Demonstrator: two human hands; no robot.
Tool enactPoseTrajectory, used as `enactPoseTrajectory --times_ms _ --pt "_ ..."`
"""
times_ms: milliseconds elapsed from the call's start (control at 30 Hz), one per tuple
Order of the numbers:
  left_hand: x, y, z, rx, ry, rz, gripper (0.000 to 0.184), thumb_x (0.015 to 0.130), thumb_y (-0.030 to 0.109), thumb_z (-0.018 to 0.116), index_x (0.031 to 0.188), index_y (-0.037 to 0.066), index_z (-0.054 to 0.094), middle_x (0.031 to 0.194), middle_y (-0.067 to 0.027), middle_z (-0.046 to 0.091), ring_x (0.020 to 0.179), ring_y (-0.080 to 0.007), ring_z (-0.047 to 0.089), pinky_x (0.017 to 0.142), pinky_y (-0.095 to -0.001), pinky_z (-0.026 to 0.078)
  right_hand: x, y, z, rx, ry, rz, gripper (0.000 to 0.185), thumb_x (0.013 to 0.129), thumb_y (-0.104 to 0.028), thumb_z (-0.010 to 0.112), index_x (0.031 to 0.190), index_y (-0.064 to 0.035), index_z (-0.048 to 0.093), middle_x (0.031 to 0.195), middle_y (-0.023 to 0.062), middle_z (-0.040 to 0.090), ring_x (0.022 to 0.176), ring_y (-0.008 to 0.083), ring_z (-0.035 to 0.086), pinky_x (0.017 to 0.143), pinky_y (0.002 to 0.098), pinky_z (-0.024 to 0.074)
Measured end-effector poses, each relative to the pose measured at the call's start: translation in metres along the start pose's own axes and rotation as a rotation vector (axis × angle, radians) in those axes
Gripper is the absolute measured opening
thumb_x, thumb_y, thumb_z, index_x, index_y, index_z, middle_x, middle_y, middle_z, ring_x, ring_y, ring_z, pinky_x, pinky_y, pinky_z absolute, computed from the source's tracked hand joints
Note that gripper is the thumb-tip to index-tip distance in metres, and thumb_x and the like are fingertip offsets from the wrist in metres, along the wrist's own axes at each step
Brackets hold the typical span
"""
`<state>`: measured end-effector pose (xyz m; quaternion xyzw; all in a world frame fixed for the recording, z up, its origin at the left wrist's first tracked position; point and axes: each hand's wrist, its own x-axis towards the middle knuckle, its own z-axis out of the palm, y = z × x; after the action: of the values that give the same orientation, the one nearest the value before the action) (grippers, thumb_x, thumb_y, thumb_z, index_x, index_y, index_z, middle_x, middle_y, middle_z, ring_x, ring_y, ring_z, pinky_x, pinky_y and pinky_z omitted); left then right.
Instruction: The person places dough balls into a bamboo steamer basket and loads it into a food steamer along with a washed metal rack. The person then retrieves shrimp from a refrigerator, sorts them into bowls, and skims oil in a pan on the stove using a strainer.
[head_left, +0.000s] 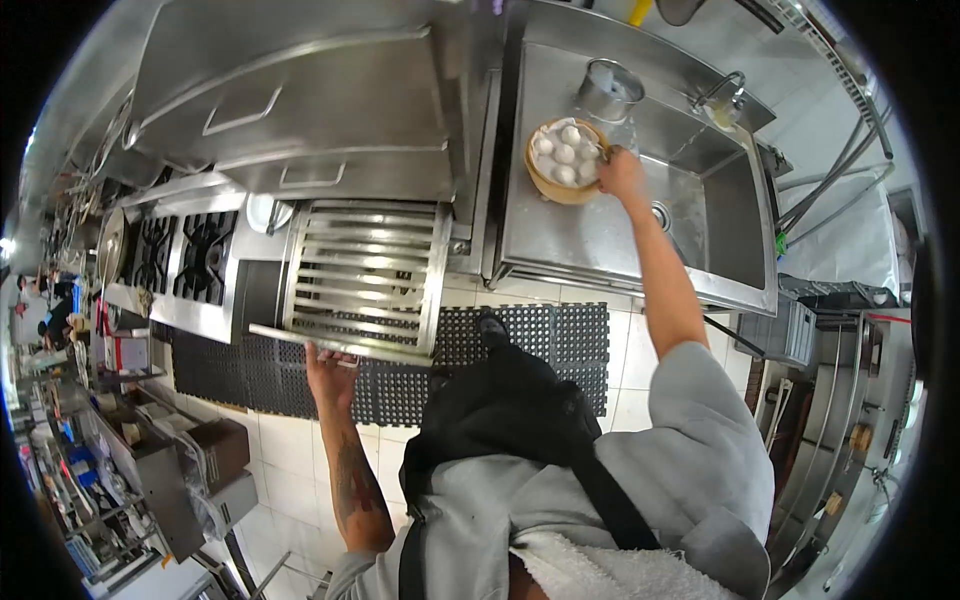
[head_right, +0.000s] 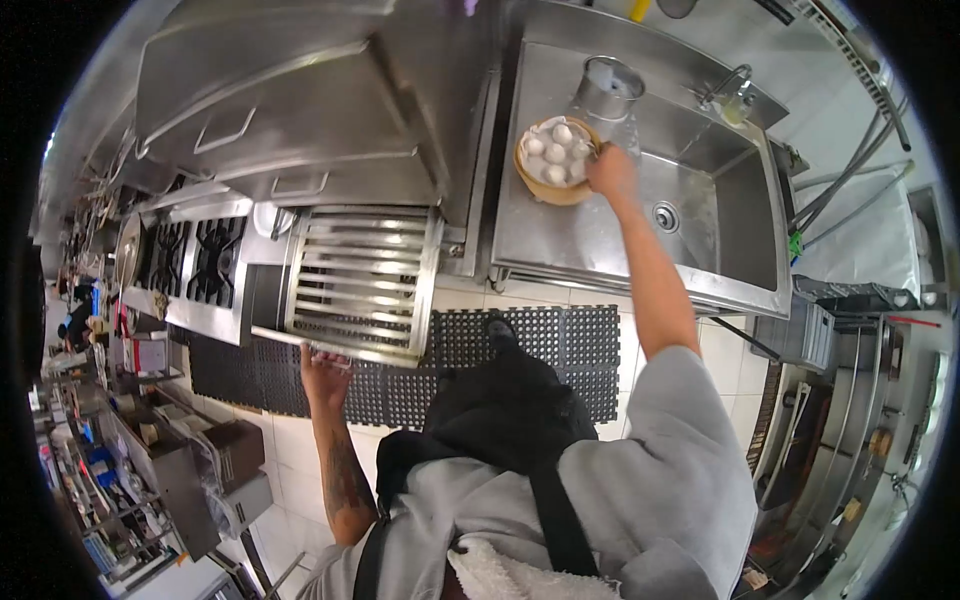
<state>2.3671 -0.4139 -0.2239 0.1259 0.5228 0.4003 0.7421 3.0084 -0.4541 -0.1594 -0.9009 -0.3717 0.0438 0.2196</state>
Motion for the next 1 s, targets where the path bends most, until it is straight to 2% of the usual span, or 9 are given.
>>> enactPoseTrajectory --times_ms 67,267,333,367,400,500,733,833,1000 --pt "-0.004 0.003 0.002 0.050 -0.008 -0.017 0.053 0.090 0.067 0.054 0.077 0.016 0.051 0.079 -0.0047 0.059 0.079 -0.0247 0.059 0.075 -0.0418 0.044 -0.053 -0.033 -0.038 0.076 -0.185 -0.025 0.034 0.080 -0.024 0.062 0.099 0.0030 0.066 0.071 0.0182 0.069 0.064 0.0303 0.070 0.065 0.0401 0.0572" --pt "-0.014 0.005 -0.010 0.145 -0.075 -0.042 0.054 0.097 0.058 0.048 0.102 0.004 0.052 0.102 -0.0160 0.063 0.098 -0.0299 0.061 0.087 -0.0468 0.050 -0.177 -0.136 -0.052 0.396 -0.608 -0.024 0.045 0.081 -0.016 0.062 0.120 0.0055 0.061 0.075 0.0146 0.069 0.057 0.0185 0.069 0.051 0.0291 0.0549" --pt "-0.018 0.001 -0.013 0.102 -0.141 -0.056 0.047 0.100 0.045 0.045 0.107 -0.001 0.052 0.106 -0.0202 0.062 0.099 -0.0323 0.063 0.088 -0.0462 0.053 -0.205 -0.179 -0.021 0.371 -0.587 -0.234 0.047 0.081 -0.016 0.061 0.123 0.0056 0.059 0.079 0.0173 0.070 0.056 0.0192 0.069 0.055 0.0309 0.0564" --pt "-0.014 -0.005 -0.019 0.087 -0.181 -0.036 0.037 0.101 0.030 0.042 0.111 -0.005 0.052 0.106 -0.0211 0.062 0.096 -0.0320 0.065 0.086 -0.0435 0.055 -0.212 -0.197 0.000 0.410 -0.641 -0.195 0.047 0.081 -0.016 0.061 0.123 0.0052 0.058 0.081 0.0173 0.070 0.057 0.0195 0.069 0.057 0.0316 0.0570" --pt "-0.011 -0.010 -0.024 0.083 -0.177 -0.041 0.037 0.101 0.030 0.042 0.111 -0.005 0.052 0.106 -0.0211 0.062 0.096 -0.0320 0.065 0.086 -0.0435 0.055 -0.216 -0.215 0.023 0.451 -0.689 -0.159 0.047 0.081 -0.016 0.062 0.123 0.0049 0.058 0.082 0.0174 0.071 0.058 0.0199 0.070 0.058 0.0323 0.0575" --pt "-0.010 -0.012 -0.025 0.188 -0.262 0.037 0.027 0.102 0.016 0.039 0.115 -0.006 0.050 0.099 -0.0197 0.064 0.095 -0.0316 0.066 0.088 -0.0417 0.056 -0.227 -0.272 0.075 0.441 -0.600 -0.124 0.052 0.082 -0.018 0.063 0.128 0.0048 0.053 0.095 0.0186 0.071 0.061 0.0207 0.071 0.063 0.0318 0.0586" --pt "-0.004 -0.007 -0.017 0.254 -0.298 0.091 0.030 0.106 0.019 0.035 0.106 -0.007 0.050 0.097 -0.0219 0.064 0.091 -0.0330 0.068 0.082 -0.0416 0.059 -0.224 -0.301 0.146 0.389 -0.430 -0.060 0.060 0.088 -0.025 0.067 0.137 0.0039 0.048 0.103 0.0206 0.070 0.064 0.0210 0.072 0.061 0.0313 0.0578" --pt "0.015 0.000 0.009 0.211 -0.330 0.060 0.031 0.107 0.020 0.035 0.105 -0.007 0.049 0.099 -0.0234 0.064 0.092 -0.0347 0.069 0.082 -0.0425 0.059 -0.234 -0.289 0.106 0.701 -0.373 0.062 0.061 0.088 -0.029 0.068 0.136 0.0027 0.049 0.093 0.0179 0.072 0.068 0.0224 0.072 0.069 0.0328 0.0567" --pt "0.079 0.007 0.080 0.174 -0.420 0.071 0.028 0.106 0.017 0.034 0.105 -0.007 0.049 0.101 -0.0248 0.064 0.092 -0.0349 0.069 0.082 -0.0423 0.060 -0.236 -0.212 0.040 0.528 -0.103 -0.053 0.045 0.088 -0.035 0.069 0.117 -0.0006 0.064 0.099 0.0183 0.072 0.090 0.0286 0.070 0.079 0.0357 0.0532"
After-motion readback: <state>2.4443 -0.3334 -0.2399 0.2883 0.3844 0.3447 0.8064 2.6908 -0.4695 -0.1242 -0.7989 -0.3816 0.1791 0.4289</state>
